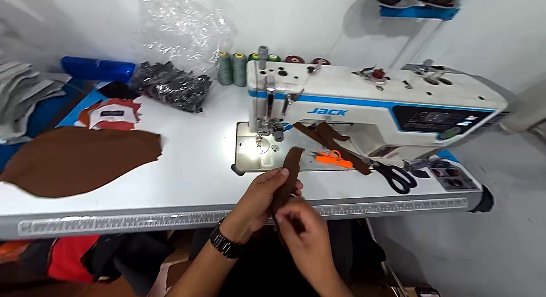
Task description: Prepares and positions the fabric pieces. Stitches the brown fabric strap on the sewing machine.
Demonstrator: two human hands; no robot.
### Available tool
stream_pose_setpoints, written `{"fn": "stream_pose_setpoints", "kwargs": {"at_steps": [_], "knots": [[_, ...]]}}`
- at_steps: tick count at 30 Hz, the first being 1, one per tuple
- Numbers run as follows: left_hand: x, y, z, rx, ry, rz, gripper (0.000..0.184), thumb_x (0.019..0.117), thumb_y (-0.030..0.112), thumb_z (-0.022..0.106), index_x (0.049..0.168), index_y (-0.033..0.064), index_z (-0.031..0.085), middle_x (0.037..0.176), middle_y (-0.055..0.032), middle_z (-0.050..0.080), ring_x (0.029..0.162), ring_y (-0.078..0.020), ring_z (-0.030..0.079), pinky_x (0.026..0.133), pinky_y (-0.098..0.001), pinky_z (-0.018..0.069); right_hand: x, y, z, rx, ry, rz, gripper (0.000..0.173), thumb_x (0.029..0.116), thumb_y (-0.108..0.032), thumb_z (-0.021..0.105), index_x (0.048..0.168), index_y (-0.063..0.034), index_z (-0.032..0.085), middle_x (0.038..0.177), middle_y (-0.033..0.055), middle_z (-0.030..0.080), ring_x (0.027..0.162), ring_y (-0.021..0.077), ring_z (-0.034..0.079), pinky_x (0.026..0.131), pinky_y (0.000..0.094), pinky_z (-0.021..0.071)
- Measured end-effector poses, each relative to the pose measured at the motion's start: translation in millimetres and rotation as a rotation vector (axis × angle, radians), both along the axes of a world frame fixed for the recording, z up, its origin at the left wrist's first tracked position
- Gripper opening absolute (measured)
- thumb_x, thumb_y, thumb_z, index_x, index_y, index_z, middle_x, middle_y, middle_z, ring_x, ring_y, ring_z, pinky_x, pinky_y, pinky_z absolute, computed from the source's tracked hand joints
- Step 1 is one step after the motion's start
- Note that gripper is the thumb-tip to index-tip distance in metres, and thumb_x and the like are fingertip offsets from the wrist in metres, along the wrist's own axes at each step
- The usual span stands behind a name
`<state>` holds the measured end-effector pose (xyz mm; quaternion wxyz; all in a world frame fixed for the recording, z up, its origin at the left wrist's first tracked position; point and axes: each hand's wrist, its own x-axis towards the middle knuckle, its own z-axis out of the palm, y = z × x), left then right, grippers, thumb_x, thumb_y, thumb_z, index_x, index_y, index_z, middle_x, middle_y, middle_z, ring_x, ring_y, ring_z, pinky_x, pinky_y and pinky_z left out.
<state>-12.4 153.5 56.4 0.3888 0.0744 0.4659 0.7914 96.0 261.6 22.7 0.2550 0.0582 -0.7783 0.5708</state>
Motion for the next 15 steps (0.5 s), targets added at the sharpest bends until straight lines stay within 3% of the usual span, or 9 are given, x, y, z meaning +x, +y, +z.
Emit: {"fn": "stream_pose_setpoints", "kwargs": {"at_steps": [3, 6, 7, 8, 10, 11, 12, 14, 15], "knots": [[6, -22, -3, -0.047, 0.032, 0.022, 0.025, 0.1077, 0.017, 0.050, 0.115, 0.0039, 0.070, 0.078, -0.0046, 0.062, 0.064, -0.0091, 0.058, 0.061, -0.0223, 0.0535, 27, -5, -10, 0.052, 0.003, 0.162, 0.014, 0.0988, -0.014, 0.067, 0.109, -0.0058, 0.071, 0.100, 0.0044, 0.071, 0.081, 0.0067, 0.068, 0.068, 0.0223, 0.0605], [13, -58, -2, -0.203, 0.361, -0.126, 0.026, 0.1062, 0.017, 0.051, 0.115, 0.0059, 0.073, 0.067, 0.0023, 0.055, 0.055, -0.0025, 0.047, 0.053, -0.0168, 0.0421, 26, 24, 4, 0.109, -0.034, 0.013, 0.013, 0.0996, -0.025, 0.067, 0.105, -0.0147, 0.073, 0.098, -0.0021, 0.074, 0.083, 0.0077, 0.070, 0.069, 0.0266, 0.0609], [15, -69, 0, -0.265, 0.526, -0.214, 0.026, 0.1057, 0.017, 0.052, 0.116, 0.0077, 0.074, 0.067, 0.0035, 0.055, 0.056, -0.0019, 0.048, 0.053, -0.0173, 0.0410, 19, 35, 10, 0.136, -0.036, -0.025, 0.015, 0.0979, -0.028, 0.068, 0.109, -0.0176, 0.071, 0.104, -0.0041, 0.072, 0.089, 0.0078, 0.068, 0.075, 0.0283, 0.0602], [17, -79, 2, -0.328, 0.715, -0.307, 0.025, 0.1052, 0.018, 0.053, 0.116, 0.0090, 0.074, 0.073, 0.0037, 0.061, 0.062, -0.0013, 0.053, 0.059, -0.0183, 0.0451, 11, 44, 16, 0.187, -0.035, 0.010, 0.026, 0.0963, -0.031, 0.069, 0.118, -0.0176, 0.069, 0.117, -0.0030, 0.068, 0.105, 0.0109, 0.065, 0.087, 0.0342, 0.0579], [17, -93, 9, -0.421, 1.110, -0.523, 0.026, 0.1051, 0.023, 0.055, 0.111, 0.0086, 0.075, 0.101, 0.0004, 0.073, 0.093, -0.0050, 0.066, 0.086, -0.0269, 0.0560, -9, 51, 29, 0.330, -0.006, 0.249, 0.053, 0.0938, -0.048, 0.068, 0.134, -0.0129, 0.064, 0.143, 0.0025, 0.058, 0.135, 0.0196, 0.052, 0.110, 0.0466, 0.0462], [19, -97, 13, -0.463, 1.268, -0.607, 0.027, 0.1046, 0.026, 0.056, 0.103, 0.0078, 0.075, 0.102, -0.0023, 0.072, 0.096, -0.0094, 0.067, 0.087, -0.0316, 0.0561, -19, 47, 34, 0.380, -0.006, 0.416, 0.065, 0.0917, -0.055, 0.067, 0.138, -0.0103, 0.062, 0.144, 0.0040, 0.058, 0.137, 0.0206, 0.050, 0.114, 0.0493, 0.0421], [23, -101, 16, -0.507, 1.403, -0.672, 0.027, 0.1035, 0.028, 0.057, 0.094, 0.0084, 0.074, 0.096, -0.0030, 0.069, 0.091, -0.0123, 0.067, 0.081, -0.0339, 0.0567, -27, 41, 35, 0.411, -0.030, 0.577, 0.071, 0.0884, -0.056, 0.070, 0.140, -0.0081, 0.061, 0.138, 0.0041, 0.063, 0.133, 0.0196, 0.053, 0.115, 0.0495, 0.0412], [30, -110, 24, -0.609, 1.517, -0.759, 0.031, 0.1017, 0.034, 0.059, 0.085, 0.0097, 0.070, 0.081, -0.0020, 0.064, 0.078, -0.0148, 0.065, 0.068, -0.0361, 0.0552, -33, 26, 33, 0.513, -0.121, 0.788, 0.061, 0.0843, -0.042, 0.080, 0.133, -0.0071, 0.065, 0.117, 0.0016, 0.072, 0.115, 0.0151, 0.064, 0.109, 0.0468, 0.0466], [34, -116, 28, -0.662, 1.501, -0.771, 0.033, 0.1012, 0.040, 0.059, 0.086, 0.0113, 0.068, 0.077, 0.0000, 0.061, 0.073, -0.0133, 0.063, 0.064, -0.0351, 0.0538, -32, 21, 31, 0.554, -0.151, 0.828, 0.050, 0.0853, -0.033, 0.082, 0.125, -0.0068, 0.068, 0.103, 0.0015, 0.074, 0.101, 0.0125, 0.068, 0.096, 0.0392, 0.0547]]}}
